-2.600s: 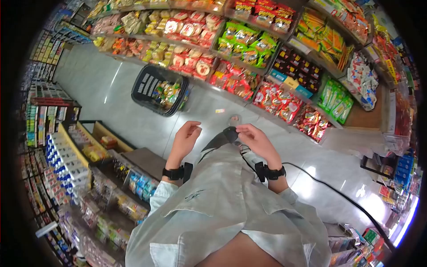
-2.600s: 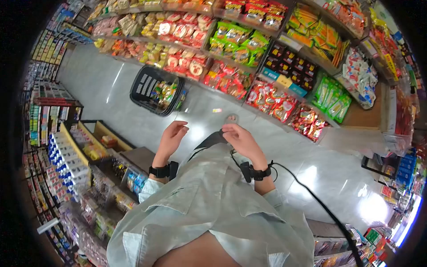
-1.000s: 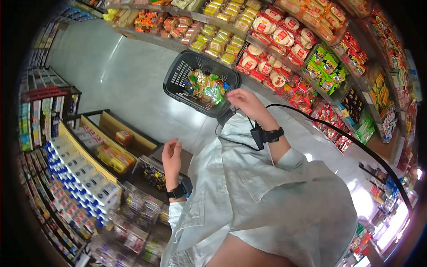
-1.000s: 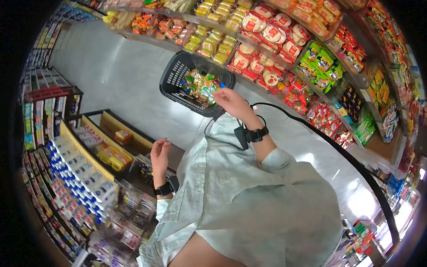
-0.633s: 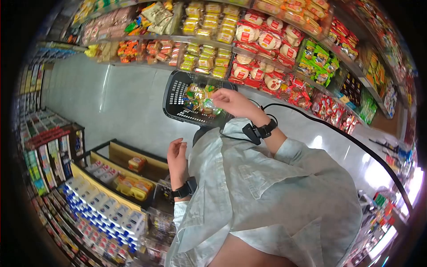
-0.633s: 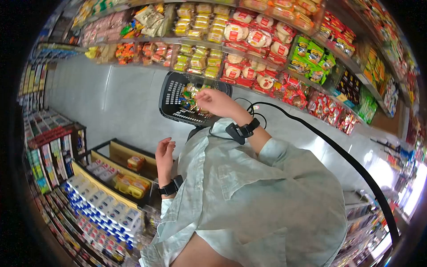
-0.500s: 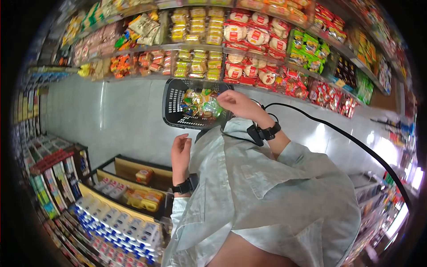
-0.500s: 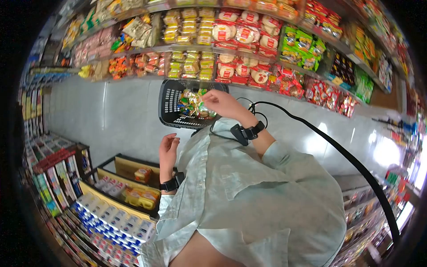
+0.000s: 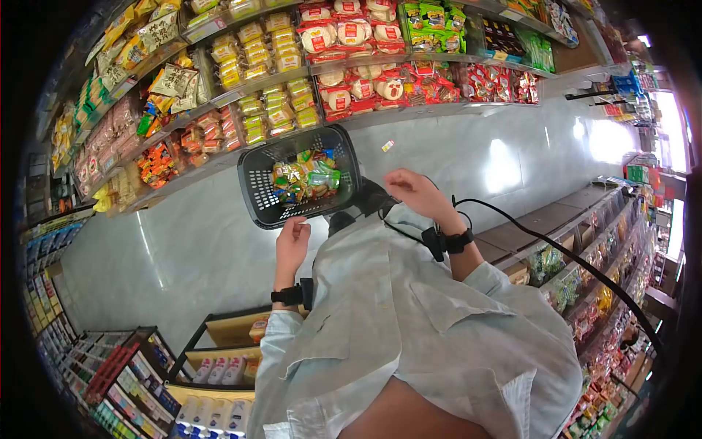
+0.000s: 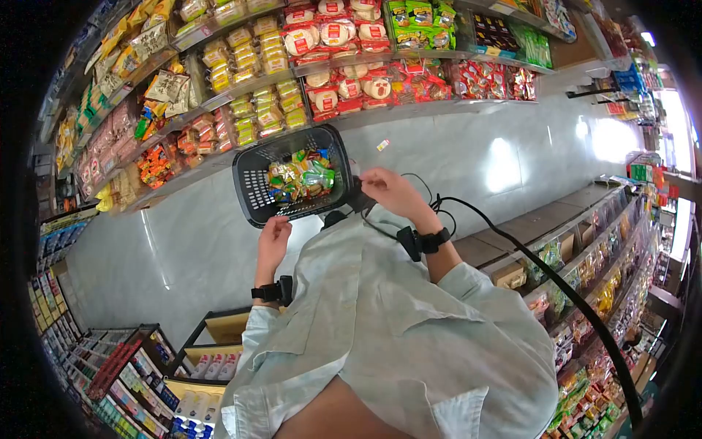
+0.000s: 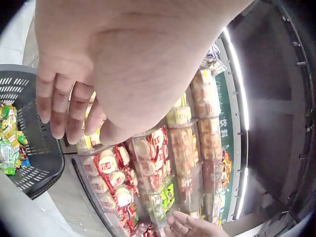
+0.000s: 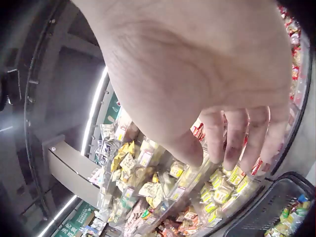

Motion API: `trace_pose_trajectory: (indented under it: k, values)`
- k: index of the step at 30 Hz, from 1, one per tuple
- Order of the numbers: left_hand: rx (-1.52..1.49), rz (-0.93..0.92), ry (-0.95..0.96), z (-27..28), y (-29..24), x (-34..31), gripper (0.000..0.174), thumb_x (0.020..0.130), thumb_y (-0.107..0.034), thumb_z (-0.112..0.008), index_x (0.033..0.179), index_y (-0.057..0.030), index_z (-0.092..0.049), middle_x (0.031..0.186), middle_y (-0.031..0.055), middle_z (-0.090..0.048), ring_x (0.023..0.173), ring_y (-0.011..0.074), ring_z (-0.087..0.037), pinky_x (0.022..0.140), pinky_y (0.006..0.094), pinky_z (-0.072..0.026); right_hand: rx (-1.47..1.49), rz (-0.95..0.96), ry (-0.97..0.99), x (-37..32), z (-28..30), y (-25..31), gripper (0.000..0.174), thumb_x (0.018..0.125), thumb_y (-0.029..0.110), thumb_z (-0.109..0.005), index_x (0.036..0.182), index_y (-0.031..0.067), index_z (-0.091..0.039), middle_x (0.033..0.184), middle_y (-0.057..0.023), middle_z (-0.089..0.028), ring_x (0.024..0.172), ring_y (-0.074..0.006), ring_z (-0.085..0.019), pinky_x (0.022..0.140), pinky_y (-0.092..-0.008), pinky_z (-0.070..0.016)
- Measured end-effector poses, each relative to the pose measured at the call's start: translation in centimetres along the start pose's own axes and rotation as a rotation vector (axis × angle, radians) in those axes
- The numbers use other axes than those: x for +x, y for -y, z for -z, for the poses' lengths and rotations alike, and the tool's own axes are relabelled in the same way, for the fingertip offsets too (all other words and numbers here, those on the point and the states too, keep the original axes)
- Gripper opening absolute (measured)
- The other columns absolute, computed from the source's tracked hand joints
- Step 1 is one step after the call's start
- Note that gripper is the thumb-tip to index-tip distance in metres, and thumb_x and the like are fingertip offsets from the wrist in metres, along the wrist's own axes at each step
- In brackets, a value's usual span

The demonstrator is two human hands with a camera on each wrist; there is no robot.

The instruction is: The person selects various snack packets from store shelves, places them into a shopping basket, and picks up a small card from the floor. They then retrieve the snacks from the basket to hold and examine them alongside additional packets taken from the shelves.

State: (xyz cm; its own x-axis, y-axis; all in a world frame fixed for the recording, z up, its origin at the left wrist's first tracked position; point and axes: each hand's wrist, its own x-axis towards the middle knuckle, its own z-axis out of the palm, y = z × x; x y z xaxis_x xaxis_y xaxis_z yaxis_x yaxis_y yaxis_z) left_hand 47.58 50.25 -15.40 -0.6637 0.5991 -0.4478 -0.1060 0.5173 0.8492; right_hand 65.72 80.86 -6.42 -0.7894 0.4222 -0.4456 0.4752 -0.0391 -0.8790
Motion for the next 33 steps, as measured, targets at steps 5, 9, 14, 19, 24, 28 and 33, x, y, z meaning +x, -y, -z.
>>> trace_pose_trajectory:
  k: [5, 9, 14, 19, 24, 28, 33]
  values:
    - [0.121, 0.004, 0.030, 0.4, -0.4, -0.8, 0.023, 0.099, -0.013, -0.067, 0.119, -0.0026, -0.065, 0.088, 0.0037, -0.067, 0.078, 0.0107, -0.061, 0.072, 0.0275, -0.0513, -0.028, 0.005, 0.000, -1.3, -1.4, -1.3, 0.028, 0.101, 0.018, -0.067, 0.123, 0.0014, -0.067, 0.109, -0.0063, -0.073, 0.101, -0.0146, -0.069, 0.090, -0.0292, -0.0543]
    - [0.083, 0.063, -0.005, 0.2, 0.7, -1.2, 0.022, 0.098, -0.013, -0.068, 0.118, -0.0034, -0.065, 0.087, 0.0041, -0.067, 0.077, 0.0111, -0.061, 0.072, 0.0283, -0.0519, -0.011, -0.056, 0.040, 0.2, -2.9, -0.8, 0.028, 0.100, 0.018, -0.067, 0.123, 0.0019, -0.067, 0.109, -0.0063, -0.073, 0.103, -0.0158, -0.070, 0.092, -0.0296, -0.0545]
    - [0.059, 0.188, -0.112, 0.3, 3.2, -2.7, 0.027, 0.095, -0.017, -0.069, 0.118, -0.0047, -0.066, 0.092, 0.0138, -0.073, 0.082, 0.0252, -0.071, 0.077, 0.0360, -0.0561, -0.052, -0.034, 0.242, 5.3, -4.6, -0.8, 0.027, 0.101, 0.019, -0.067, 0.122, 0.0022, -0.067, 0.110, -0.0069, -0.072, 0.104, -0.0169, -0.070, 0.092, -0.0305, -0.0548]
    - [0.046, 0.389, -0.253, 1.2, 3.4, -4.8, 0.026, 0.097, -0.015, -0.067, 0.119, -0.0010, -0.066, 0.091, 0.0092, -0.072, 0.083, 0.0150, -0.067, 0.078, 0.0310, -0.0541, -0.019, -0.056, 0.432, 13.9, -8.1, -1.0, 0.028, 0.100, 0.020, -0.069, 0.121, 0.0022, -0.067, 0.110, -0.0073, -0.072, 0.104, -0.0173, -0.070, 0.092, -0.0309, -0.0545]
    - [-0.017, 0.474, -0.316, 1.0, 5.1, -4.8, 0.027, 0.097, -0.020, -0.069, 0.119, -0.0045, -0.066, 0.095, 0.0125, -0.076, 0.090, 0.0216, -0.075, 0.081, 0.0330, -0.0569, -0.016, -0.284, 0.407, 24.2, -13.7, -4.8, 0.030, 0.097, 0.024, -0.068, 0.117, 0.0017, -0.068, 0.108, -0.0049, -0.072, 0.098, -0.0144, -0.068, 0.088, -0.0282, -0.0529]
    - [-0.101, 0.442, -0.329, 1.0, 8.4, -1.1, 0.024, 0.098, -0.018, -0.068, 0.117, -0.0043, -0.066, 0.097, 0.0107, -0.076, 0.093, 0.0186, -0.074, 0.082, 0.0326, -0.0563, -0.167, -0.541, 0.387, 29.1, -16.7, -14.9, 0.039, 0.094, 0.033, -0.068, 0.121, 0.0047, -0.068, 0.109, -0.0038, -0.071, 0.096, -0.0142, -0.066, 0.088, -0.0278, -0.0524]
    - [-0.252, 0.449, -0.313, 1.2, 17.8, 7.7, 0.024, 0.098, -0.014, -0.067, 0.119, -0.0029, -0.065, 0.103, 0.0100, -0.075, 0.097, 0.0178, -0.072, 0.086, 0.0313, -0.0544, -0.070, -0.783, 0.331, 32.1, -19.8, -20.3, 0.040, 0.095, 0.034, -0.066, 0.122, 0.0054, -0.065, 0.113, -0.0045, -0.070, 0.103, -0.0164, -0.066, 0.092, -0.0335, -0.0540]
